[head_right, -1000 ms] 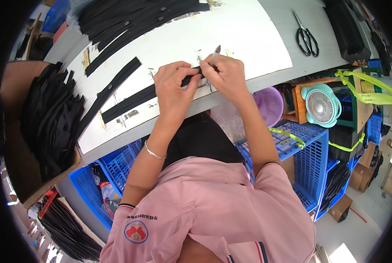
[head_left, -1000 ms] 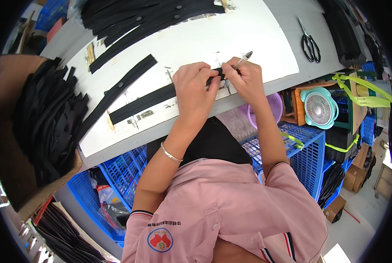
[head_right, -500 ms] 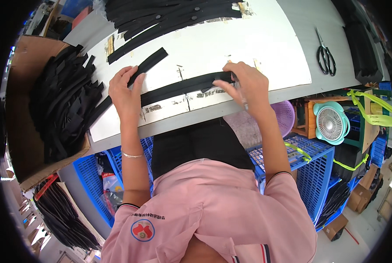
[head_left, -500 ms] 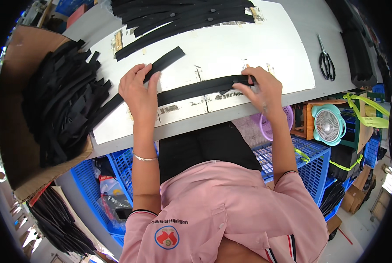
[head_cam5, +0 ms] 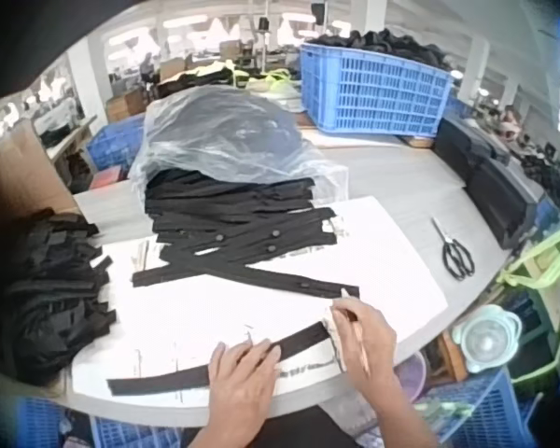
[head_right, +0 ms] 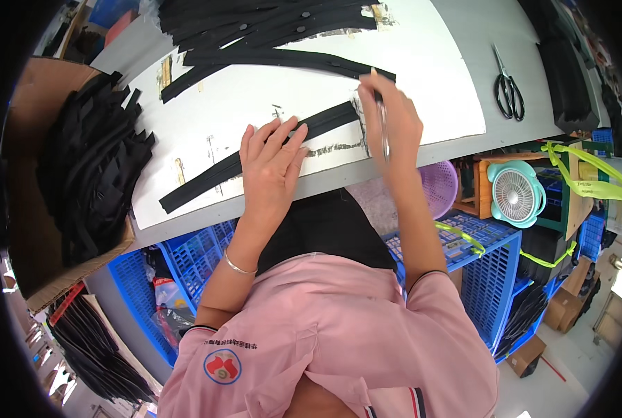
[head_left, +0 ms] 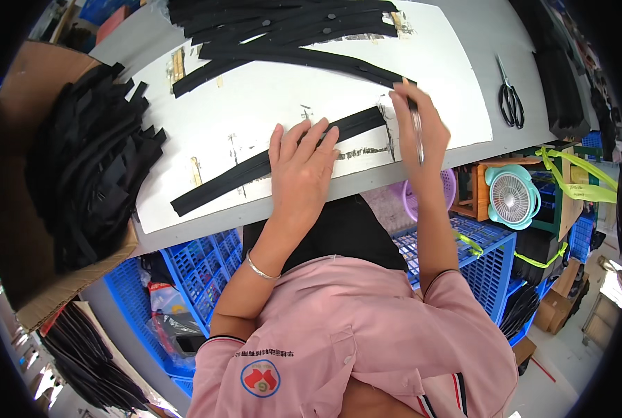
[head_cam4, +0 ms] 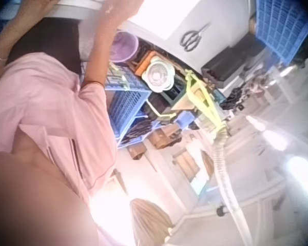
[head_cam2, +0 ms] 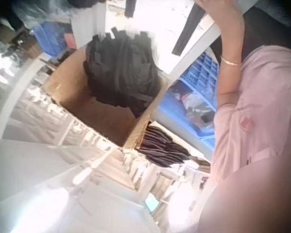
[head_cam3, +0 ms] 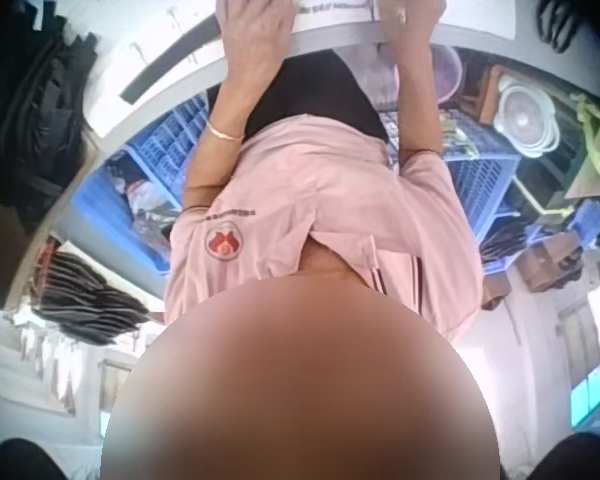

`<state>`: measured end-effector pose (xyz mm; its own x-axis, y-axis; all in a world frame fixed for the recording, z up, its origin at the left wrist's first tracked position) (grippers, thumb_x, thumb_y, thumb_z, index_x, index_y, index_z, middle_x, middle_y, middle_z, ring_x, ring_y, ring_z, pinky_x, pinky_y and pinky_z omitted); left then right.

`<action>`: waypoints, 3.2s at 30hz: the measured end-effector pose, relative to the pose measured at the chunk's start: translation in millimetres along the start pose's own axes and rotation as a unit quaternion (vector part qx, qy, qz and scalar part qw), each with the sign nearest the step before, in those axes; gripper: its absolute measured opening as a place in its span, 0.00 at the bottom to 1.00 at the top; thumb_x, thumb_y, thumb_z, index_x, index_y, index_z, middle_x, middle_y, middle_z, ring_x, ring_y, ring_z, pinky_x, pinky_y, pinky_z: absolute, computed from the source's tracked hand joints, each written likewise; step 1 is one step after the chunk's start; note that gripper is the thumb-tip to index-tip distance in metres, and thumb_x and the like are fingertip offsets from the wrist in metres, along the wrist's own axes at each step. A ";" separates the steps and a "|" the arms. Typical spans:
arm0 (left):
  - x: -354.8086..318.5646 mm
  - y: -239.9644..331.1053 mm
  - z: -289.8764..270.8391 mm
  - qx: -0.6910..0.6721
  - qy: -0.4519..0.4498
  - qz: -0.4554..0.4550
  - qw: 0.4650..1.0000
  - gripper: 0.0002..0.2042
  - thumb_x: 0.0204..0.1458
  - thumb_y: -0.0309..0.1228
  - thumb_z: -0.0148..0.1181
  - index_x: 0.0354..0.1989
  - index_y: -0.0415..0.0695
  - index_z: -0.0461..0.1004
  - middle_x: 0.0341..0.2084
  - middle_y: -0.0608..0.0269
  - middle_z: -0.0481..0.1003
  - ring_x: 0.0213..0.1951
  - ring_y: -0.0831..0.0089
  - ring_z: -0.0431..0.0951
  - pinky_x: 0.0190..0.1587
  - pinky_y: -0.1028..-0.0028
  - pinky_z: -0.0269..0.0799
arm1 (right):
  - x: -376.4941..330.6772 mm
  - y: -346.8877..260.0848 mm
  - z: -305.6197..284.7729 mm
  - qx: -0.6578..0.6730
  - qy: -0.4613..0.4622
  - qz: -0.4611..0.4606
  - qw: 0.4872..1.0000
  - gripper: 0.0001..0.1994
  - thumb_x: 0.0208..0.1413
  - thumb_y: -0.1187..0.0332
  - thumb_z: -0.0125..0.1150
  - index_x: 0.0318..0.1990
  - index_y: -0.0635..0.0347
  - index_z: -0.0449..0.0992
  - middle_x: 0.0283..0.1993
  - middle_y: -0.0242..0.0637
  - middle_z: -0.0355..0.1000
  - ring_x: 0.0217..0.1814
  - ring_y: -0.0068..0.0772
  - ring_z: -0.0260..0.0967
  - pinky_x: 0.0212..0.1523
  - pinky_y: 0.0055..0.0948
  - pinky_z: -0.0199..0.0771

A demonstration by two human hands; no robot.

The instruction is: Marking measurement points on black fabric straps using a pen and a template on a workbench.

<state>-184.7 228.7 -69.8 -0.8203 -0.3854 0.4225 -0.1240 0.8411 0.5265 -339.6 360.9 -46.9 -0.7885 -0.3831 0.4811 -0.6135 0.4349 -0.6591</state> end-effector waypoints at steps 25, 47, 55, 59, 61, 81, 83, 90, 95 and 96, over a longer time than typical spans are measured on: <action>-80.9 -51.6 -95.1 0.128 -0.049 -0.149 0.979 0.32 0.59 0.42 0.67 0.70 0.44 0.68 0.71 0.56 0.66 0.75 0.58 0.59 0.76 0.43 0.29 | -52.7 40.9 -31.7 -0.189 -0.076 -0.136 0.970 0.15 0.66 0.74 0.60 0.59 0.56 0.75 0.63 0.36 0.78 0.69 0.41 0.72 0.75 0.49 0.55; -86.9 -55.6 -89.2 0.108 -0.009 -0.142 0.984 0.34 0.56 0.45 0.69 0.69 0.44 0.68 0.69 0.58 0.68 0.73 0.60 0.62 0.74 0.39 0.34 | -47.8 -115.8 117.7 0.258 -0.268 0.055 0.927 0.09 0.65 0.69 0.64 0.39 0.68 0.82 0.29 0.31 0.79 0.22 0.16 0.70 0.26 0.21 0.66; -88.7 -57.1 -88.8 0.103 -0.001 -0.142 0.985 0.35 0.55 0.47 0.68 0.69 0.44 0.68 0.69 0.58 0.67 0.73 0.59 0.62 0.74 0.38 0.33 | -48.3 -121.6 119.0 0.181 -0.280 -0.010 0.943 0.09 0.64 0.67 0.64 0.36 0.65 0.82 0.27 0.35 0.78 0.21 0.26 0.73 0.26 0.26 0.69; -87.4 -56.9 -89.0 0.105 -0.002 -0.140 0.985 0.35 0.55 0.47 0.69 0.69 0.43 0.68 0.68 0.58 0.68 0.73 0.59 0.62 0.74 0.38 0.33 | -49.3 -121.6 120.2 0.158 -0.258 -0.022 0.953 0.09 0.64 0.67 0.64 0.37 0.64 0.82 0.28 0.34 0.79 0.21 0.27 0.74 0.25 0.26 0.69; -87.9 -57.1 -88.9 0.104 -0.001 -0.140 0.985 0.35 0.55 0.47 0.69 0.69 0.44 0.68 0.68 0.58 0.68 0.73 0.59 0.62 0.74 0.38 0.33 | -49.6 -120.7 119.1 0.155 -0.249 -0.025 0.956 0.09 0.64 0.66 0.65 0.37 0.64 0.82 0.28 0.34 0.79 0.21 0.27 0.74 0.25 0.26 0.69; -86.0 -55.5 -87.7 0.114 -0.010 -0.156 0.981 0.35 0.54 0.47 0.70 0.68 0.45 0.70 0.68 0.60 0.68 0.74 0.61 0.60 0.75 0.41 0.32 | -41.5 -97.3 95.4 0.202 -0.318 0.015 0.926 0.07 0.64 0.71 0.63 0.37 0.66 0.82 0.28 0.31 0.80 0.27 0.13 0.70 0.27 0.19 0.67; -86.0 -55.9 -87.5 0.116 -0.012 -0.152 0.982 0.35 0.55 0.47 0.70 0.68 0.45 0.70 0.69 0.60 0.68 0.74 0.61 0.60 0.75 0.42 0.32 | -38.8 -85.4 87.6 0.219 -0.261 0.021 0.940 0.08 0.62 0.68 0.65 0.34 0.63 0.82 0.21 0.34 0.76 0.19 0.19 0.69 0.24 0.24 0.66; -88.1 -56.5 -86.5 0.120 -0.012 -0.148 0.982 0.34 0.54 0.46 0.72 0.68 0.43 0.70 0.69 0.58 0.68 0.75 0.60 0.59 0.76 0.43 0.32 | -30.3 -49.0 53.1 0.132 -0.137 0.063 0.980 0.07 0.63 0.70 0.66 0.35 0.64 0.82 0.21 0.29 0.75 0.20 0.12 0.66 0.23 0.18 0.63; -86.4 -54.8 -88.0 0.115 -0.011 -0.151 0.982 0.35 0.54 0.45 0.72 0.68 0.43 0.70 0.69 0.58 0.67 0.75 0.59 0.59 0.76 0.43 0.31 | -29.5 -51.6 55.9 0.151 -0.152 0.061 0.975 0.07 0.63 0.70 0.66 0.35 0.64 0.82 0.21 0.29 0.76 0.20 0.11 0.66 0.22 0.18 0.62; -86.5 -54.6 -87.9 0.113 -0.011 -0.154 0.981 0.35 0.54 0.45 0.72 0.68 0.43 0.70 0.70 0.58 0.67 0.75 0.59 0.59 0.76 0.43 0.31 | -29.5 -51.6 56.3 0.153 -0.151 0.060 0.975 0.07 0.63 0.70 0.66 0.35 0.63 0.82 0.21 0.28 0.76 0.20 0.11 0.66 0.22 0.18 0.62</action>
<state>-57.9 182.7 -70.2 -0.7356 -0.6290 0.2515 -0.4872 0.7492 0.4487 -282.2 303.9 -59.6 -0.7772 -0.5866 0.2275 -0.4392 0.2468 -0.8638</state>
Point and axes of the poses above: each hand's wrist, its own x-axis towards the middle knuckle, its own z-axis out of the palm, y = z × x, the point moved 1 cm from there along x, towards the middle knuckle
